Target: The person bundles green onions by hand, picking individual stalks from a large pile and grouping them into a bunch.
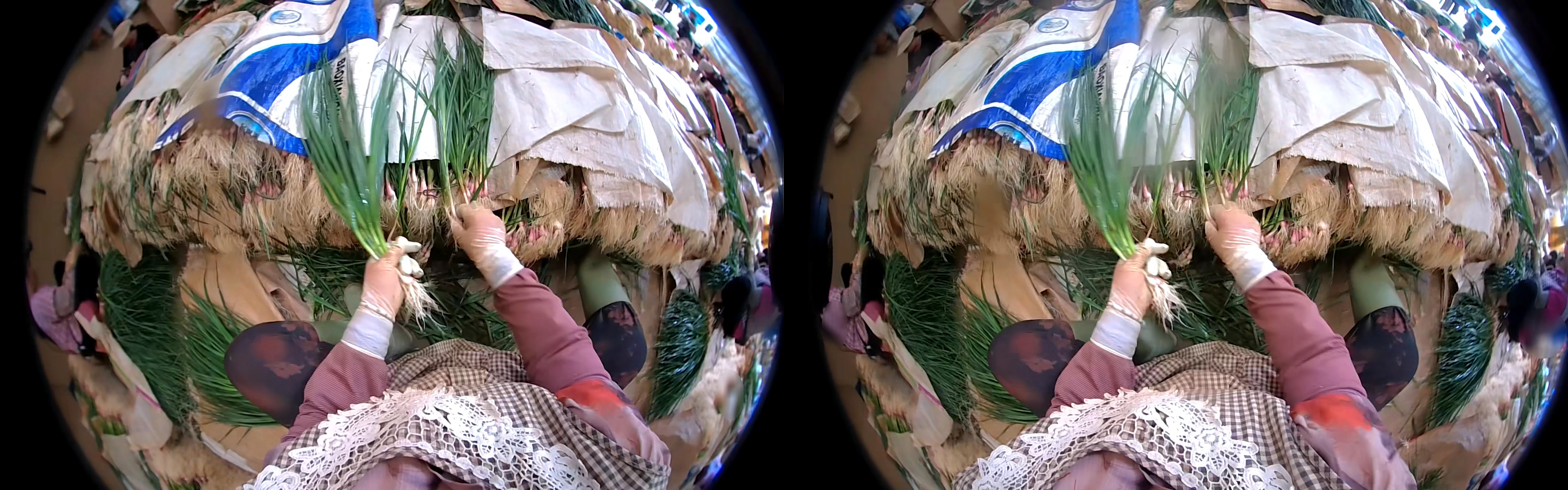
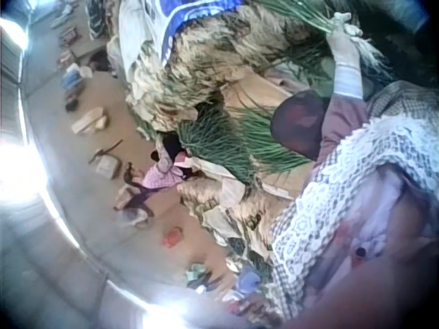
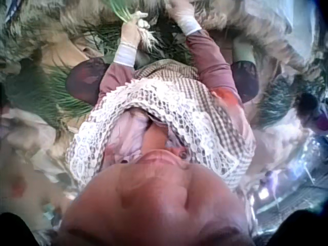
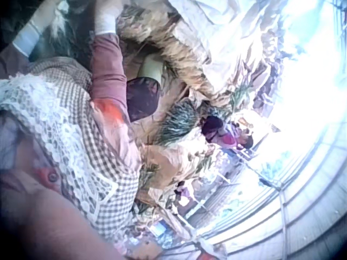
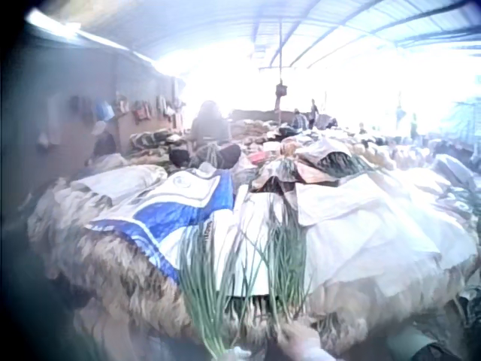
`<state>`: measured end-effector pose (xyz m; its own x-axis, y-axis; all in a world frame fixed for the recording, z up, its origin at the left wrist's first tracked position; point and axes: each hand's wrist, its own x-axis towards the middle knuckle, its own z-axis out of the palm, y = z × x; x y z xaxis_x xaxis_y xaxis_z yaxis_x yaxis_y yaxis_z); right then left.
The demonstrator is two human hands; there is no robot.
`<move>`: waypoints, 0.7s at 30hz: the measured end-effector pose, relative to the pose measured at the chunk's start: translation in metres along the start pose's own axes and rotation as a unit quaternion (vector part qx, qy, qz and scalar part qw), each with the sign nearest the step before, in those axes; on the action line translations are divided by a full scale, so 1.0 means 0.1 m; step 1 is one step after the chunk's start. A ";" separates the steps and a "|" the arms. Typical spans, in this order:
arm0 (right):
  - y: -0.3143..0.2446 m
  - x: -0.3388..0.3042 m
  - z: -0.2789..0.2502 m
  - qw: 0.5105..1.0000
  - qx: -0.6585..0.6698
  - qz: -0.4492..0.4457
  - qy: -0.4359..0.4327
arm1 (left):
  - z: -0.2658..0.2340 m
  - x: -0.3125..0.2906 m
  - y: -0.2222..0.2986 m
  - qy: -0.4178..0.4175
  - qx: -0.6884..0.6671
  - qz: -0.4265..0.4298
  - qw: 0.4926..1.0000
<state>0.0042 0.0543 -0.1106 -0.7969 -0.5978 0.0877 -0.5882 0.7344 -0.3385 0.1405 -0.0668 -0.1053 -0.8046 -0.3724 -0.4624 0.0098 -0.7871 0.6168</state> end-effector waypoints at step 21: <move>-0.32 -0.43 0.25 0.964 0.214 0.089 -0.134 | 0.12 -0.13 -0.30 -0.026 0.009 -0.106 0.994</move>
<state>0.0603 0.0488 -0.1267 -0.7822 -0.5781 -0.2323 -0.2898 0.6676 -0.6858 0.1438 -0.0321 -0.1103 -0.8165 -0.1726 -0.5509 -0.1741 -0.8362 0.5200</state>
